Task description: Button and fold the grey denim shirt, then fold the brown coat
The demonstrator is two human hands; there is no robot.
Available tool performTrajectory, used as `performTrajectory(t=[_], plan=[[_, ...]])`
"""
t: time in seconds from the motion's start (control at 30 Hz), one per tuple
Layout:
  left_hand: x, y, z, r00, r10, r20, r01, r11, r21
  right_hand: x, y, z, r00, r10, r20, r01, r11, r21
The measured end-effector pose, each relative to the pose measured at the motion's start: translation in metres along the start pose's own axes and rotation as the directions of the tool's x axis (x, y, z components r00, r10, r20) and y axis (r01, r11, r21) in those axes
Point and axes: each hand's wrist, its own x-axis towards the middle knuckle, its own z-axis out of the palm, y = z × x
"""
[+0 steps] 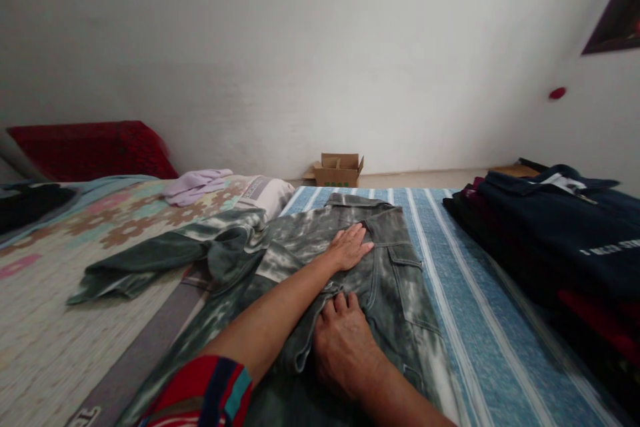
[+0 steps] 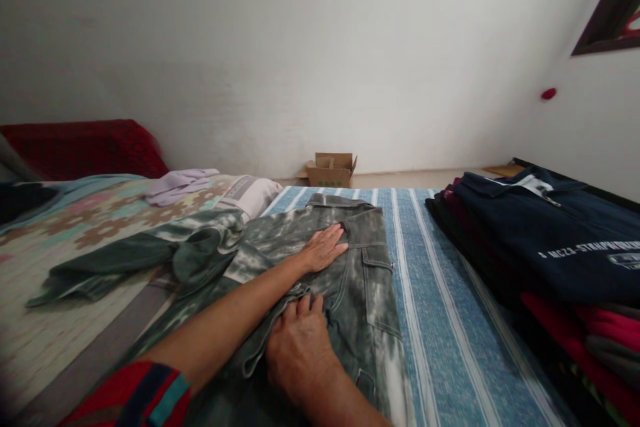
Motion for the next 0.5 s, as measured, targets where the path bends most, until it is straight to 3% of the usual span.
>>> performTrajectory(t=[0.3,0.5], plan=[[0.0,0.004,-0.006,0.99,-0.103,0.092,0.107,0.993,-0.044,0.0,-0.002,-0.002,1.0,-0.002,0.017,0.002,1.0,0.01],[-0.001,0.007,-0.013,0.982,-0.176,0.075,0.182,0.98,-0.079,0.0,-0.003,-0.002,1.0,0.008,0.002,-0.008,1.0,0.004]])
